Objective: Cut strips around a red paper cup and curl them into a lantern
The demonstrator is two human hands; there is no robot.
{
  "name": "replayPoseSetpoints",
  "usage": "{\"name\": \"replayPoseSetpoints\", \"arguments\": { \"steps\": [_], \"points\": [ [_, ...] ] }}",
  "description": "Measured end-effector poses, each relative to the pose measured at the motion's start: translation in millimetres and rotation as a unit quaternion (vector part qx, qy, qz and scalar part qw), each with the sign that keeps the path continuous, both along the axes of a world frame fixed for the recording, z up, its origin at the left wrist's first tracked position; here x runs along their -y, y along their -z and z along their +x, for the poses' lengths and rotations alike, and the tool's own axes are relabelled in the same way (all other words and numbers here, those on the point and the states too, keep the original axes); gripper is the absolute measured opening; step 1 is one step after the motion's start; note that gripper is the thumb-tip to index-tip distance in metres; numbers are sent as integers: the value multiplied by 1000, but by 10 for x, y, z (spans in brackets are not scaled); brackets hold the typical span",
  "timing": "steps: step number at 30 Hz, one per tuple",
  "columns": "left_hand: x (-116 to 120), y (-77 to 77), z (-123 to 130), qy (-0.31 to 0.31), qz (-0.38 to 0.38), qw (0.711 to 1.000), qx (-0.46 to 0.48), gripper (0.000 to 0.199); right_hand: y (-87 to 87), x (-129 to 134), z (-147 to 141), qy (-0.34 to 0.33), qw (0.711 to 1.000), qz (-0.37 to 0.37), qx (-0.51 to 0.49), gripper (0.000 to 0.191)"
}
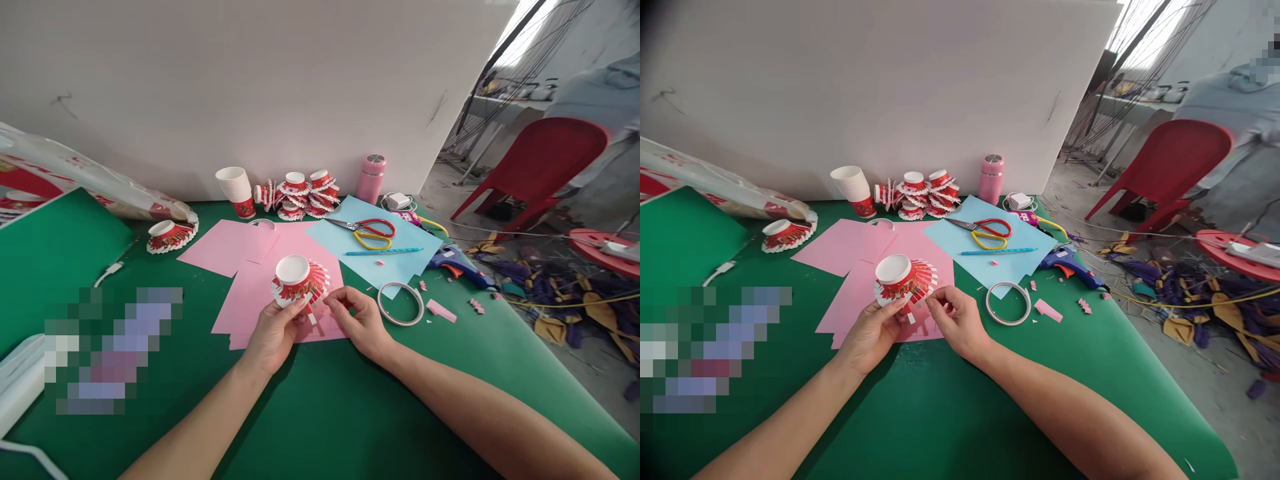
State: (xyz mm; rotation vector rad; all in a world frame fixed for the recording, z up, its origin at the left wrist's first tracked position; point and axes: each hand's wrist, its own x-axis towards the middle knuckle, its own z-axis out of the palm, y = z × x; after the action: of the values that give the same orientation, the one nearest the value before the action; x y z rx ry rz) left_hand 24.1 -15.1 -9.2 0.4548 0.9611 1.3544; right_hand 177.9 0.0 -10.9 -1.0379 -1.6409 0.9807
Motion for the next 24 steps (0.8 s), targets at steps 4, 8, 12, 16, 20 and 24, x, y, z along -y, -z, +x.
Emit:
{"name": "replayPoseSetpoints", "arguments": {
  "steps": [4, 8, 12, 16, 20, 24],
  "points": [
    [1, -17, -7, 7, 5, 1000, 13, 15, 33, -24, 17, 3, 988, 138, 65, 7],
    [14, -51, -6, 22, 16, 1000, 12, 18, 70, -53, 31, -13, 955, 264, 138, 9],
    [14, -72, -11, 28, 11, 999, 12, 17, 68, -73, 36, -24, 915, 340, 215, 14],
    [17, -66, -8, 32, 4, 999, 18, 19, 52, -74, 37, -8, 884, 380, 272, 11],
    [31, -45, 3, 41, -1, 999, 16, 20, 39, -75, 48, -8, 878, 412, 244, 9],
    [36, -35, 17, 38, 1, 999, 6, 20, 27, -69, 45, -13, 897, 400, 188, 6]
  ]
}}
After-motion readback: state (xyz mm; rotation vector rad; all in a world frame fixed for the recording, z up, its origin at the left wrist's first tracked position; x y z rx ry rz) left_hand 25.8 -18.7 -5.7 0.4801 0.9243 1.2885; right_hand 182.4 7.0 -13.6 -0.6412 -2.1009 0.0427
